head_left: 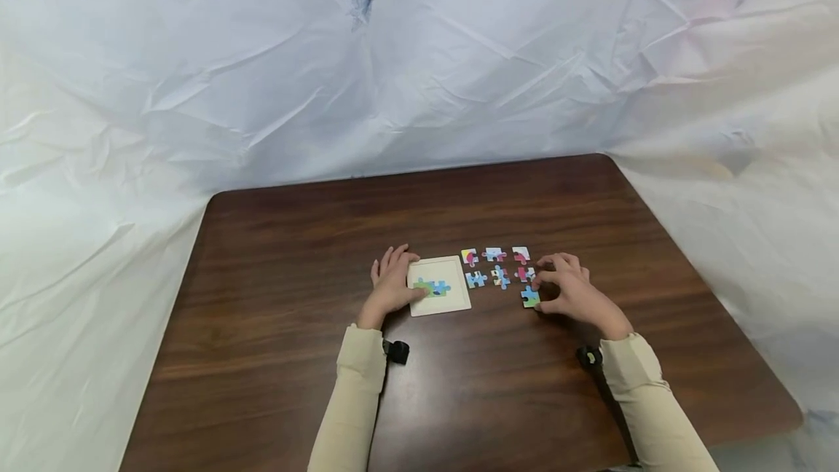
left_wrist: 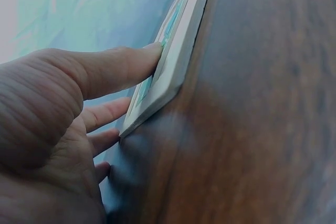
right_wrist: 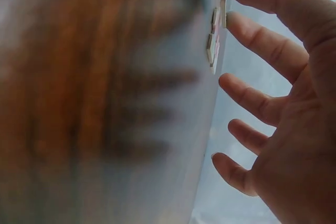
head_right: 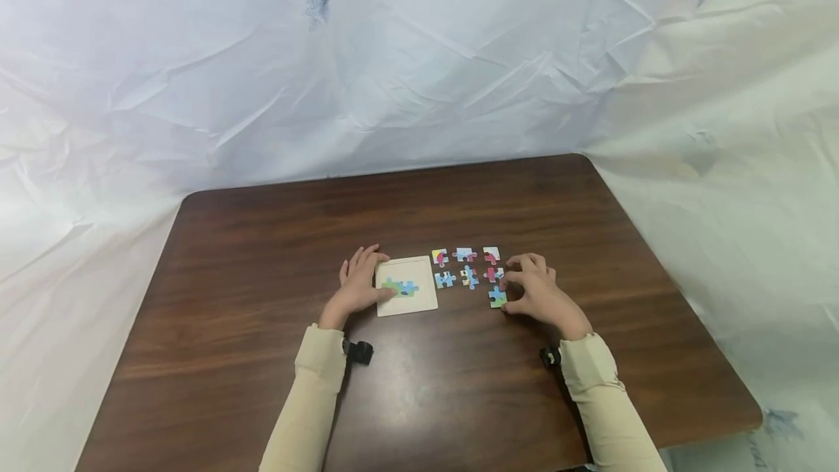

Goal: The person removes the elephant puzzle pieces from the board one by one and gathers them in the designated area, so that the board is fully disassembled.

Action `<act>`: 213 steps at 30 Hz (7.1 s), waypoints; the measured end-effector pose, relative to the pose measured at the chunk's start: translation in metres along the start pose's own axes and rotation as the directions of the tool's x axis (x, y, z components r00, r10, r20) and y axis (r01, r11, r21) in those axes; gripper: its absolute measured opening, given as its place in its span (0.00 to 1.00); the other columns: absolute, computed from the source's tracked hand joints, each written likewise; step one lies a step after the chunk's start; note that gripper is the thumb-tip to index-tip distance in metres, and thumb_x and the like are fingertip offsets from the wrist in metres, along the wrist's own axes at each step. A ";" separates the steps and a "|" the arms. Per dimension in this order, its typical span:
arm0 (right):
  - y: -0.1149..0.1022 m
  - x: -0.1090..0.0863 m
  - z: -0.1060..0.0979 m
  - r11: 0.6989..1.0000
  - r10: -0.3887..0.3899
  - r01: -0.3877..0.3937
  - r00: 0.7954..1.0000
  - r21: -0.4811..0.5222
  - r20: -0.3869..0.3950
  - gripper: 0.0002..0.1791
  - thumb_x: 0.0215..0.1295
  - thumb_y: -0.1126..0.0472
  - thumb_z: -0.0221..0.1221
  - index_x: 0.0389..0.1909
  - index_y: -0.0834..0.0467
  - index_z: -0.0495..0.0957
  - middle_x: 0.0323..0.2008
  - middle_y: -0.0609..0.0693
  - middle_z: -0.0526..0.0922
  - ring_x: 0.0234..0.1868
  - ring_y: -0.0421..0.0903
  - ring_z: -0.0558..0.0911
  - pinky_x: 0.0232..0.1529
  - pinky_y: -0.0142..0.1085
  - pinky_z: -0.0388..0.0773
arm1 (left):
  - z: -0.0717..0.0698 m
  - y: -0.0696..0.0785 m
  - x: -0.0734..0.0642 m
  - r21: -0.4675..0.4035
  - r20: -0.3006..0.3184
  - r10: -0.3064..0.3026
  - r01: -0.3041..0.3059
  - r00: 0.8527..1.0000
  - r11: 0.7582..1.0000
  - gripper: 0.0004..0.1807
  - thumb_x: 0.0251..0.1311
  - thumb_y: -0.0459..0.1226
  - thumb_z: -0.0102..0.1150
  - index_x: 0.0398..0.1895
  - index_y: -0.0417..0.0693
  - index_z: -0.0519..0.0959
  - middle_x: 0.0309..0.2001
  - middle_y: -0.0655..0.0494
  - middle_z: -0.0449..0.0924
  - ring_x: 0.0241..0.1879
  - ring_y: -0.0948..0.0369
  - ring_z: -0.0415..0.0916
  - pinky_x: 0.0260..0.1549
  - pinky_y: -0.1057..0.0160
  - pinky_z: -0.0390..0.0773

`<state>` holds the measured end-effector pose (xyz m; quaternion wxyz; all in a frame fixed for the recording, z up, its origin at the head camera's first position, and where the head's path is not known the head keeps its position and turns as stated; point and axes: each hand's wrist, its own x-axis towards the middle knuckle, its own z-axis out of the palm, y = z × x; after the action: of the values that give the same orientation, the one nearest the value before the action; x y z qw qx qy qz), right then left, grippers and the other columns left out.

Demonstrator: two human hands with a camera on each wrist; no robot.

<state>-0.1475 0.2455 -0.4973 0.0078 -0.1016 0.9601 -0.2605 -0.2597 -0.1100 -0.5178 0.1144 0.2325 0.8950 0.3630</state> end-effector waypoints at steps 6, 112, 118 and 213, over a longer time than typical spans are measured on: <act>0.004 -0.005 0.002 1.000 0.026 -0.026 1.000 -0.012 0.005 0.09 0.54 0.63 0.73 0.34 0.51 0.83 0.61 0.65 0.68 0.66 0.71 0.53 0.53 0.71 0.51 | 0.000 0.000 0.001 0.007 -0.004 0.005 -0.005 1.000 1.000 0.34 0.57 0.40 0.74 0.66 0.45 0.71 0.79 0.45 0.51 0.79 0.44 0.37 0.71 0.37 0.30; -0.023 0.026 0.018 0.983 -0.183 0.182 0.983 -0.018 -0.021 0.08 0.59 0.68 0.71 0.28 0.53 0.82 0.55 0.61 0.74 0.62 0.64 0.62 0.51 0.60 0.59 | -0.010 -0.011 -0.007 0.014 0.119 0.059 -0.061 0.991 0.998 0.39 0.64 0.36 0.65 0.77 0.44 0.61 0.81 0.46 0.45 0.80 0.46 0.31 0.72 0.39 0.30; -0.035 0.039 0.025 0.975 -0.223 0.224 0.971 0.000 -0.084 0.04 0.63 0.66 0.68 0.37 0.58 0.84 0.56 0.61 0.75 0.61 0.62 0.65 0.54 0.62 0.60 | -0.006 -0.004 -0.003 -0.014 0.116 0.075 -0.074 0.990 0.997 0.39 0.63 0.36 0.64 0.77 0.43 0.61 0.81 0.46 0.45 0.80 0.47 0.31 0.72 0.40 0.29; -0.055 0.036 0.027 0.972 -0.213 0.221 0.973 -0.085 0.091 0.10 0.54 0.60 0.75 0.34 0.56 0.84 0.57 0.59 0.74 0.62 0.62 0.64 0.61 0.65 0.58 | -0.001 -0.002 -0.013 0.027 0.133 0.032 -0.036 0.991 0.999 0.57 0.47 0.40 0.77 0.79 0.42 0.55 0.81 0.43 0.41 0.79 0.45 0.31 0.72 0.38 0.32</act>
<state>-0.1706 0.1784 -0.4913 0.0135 -0.2166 0.9534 -0.2098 -0.2498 -0.1182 -0.5179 0.1638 0.2731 0.8865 0.3358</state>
